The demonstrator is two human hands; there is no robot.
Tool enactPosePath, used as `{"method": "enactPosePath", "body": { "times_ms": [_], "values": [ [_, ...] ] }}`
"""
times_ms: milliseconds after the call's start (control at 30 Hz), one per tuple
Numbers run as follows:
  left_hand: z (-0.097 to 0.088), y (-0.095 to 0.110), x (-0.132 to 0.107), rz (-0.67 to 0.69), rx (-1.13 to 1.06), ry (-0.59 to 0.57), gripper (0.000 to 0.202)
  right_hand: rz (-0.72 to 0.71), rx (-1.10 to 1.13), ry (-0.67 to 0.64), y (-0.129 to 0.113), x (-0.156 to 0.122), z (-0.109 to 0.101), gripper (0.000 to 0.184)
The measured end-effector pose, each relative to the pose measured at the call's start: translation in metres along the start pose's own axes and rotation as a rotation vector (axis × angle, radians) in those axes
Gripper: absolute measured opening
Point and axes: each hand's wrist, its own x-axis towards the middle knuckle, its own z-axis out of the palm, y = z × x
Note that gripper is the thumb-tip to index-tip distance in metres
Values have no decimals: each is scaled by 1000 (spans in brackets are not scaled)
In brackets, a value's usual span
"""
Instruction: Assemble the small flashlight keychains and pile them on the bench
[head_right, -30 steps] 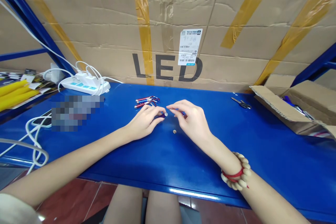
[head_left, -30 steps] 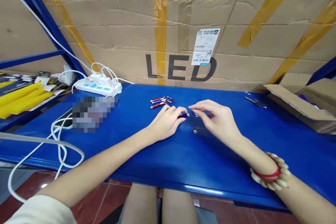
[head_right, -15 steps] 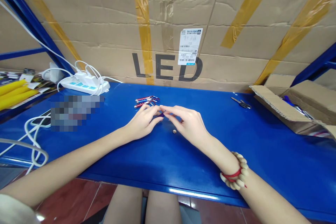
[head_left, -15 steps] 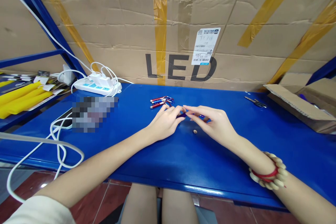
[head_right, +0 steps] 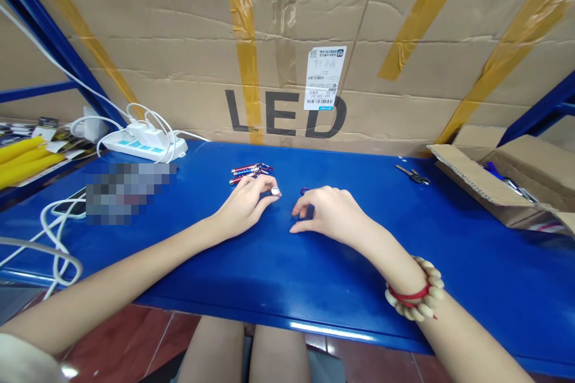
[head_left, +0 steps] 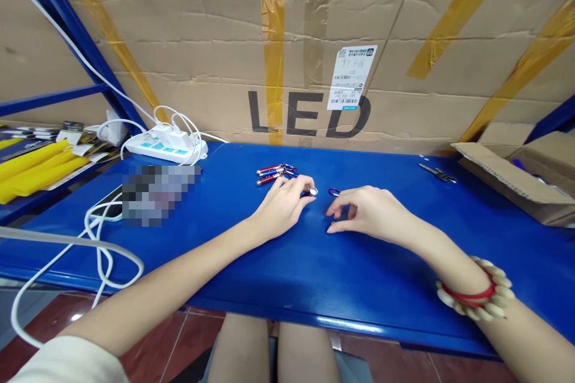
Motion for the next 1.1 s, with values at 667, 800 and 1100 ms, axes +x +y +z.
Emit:
{"method": "enactPosePath", "body": {
  "times_ms": [667,800,1100],
  "values": [
    [2,-3,-1,104,58,-19,11,-59,160,469,2,3,15,20],
    [2,-3,-1,120,81,-28,12,-56,290,588,-10,2,16,19],
    [4,-4,-2,120,66,-24,12,-130,342,530,-8,2,25,18]
  ]
}}
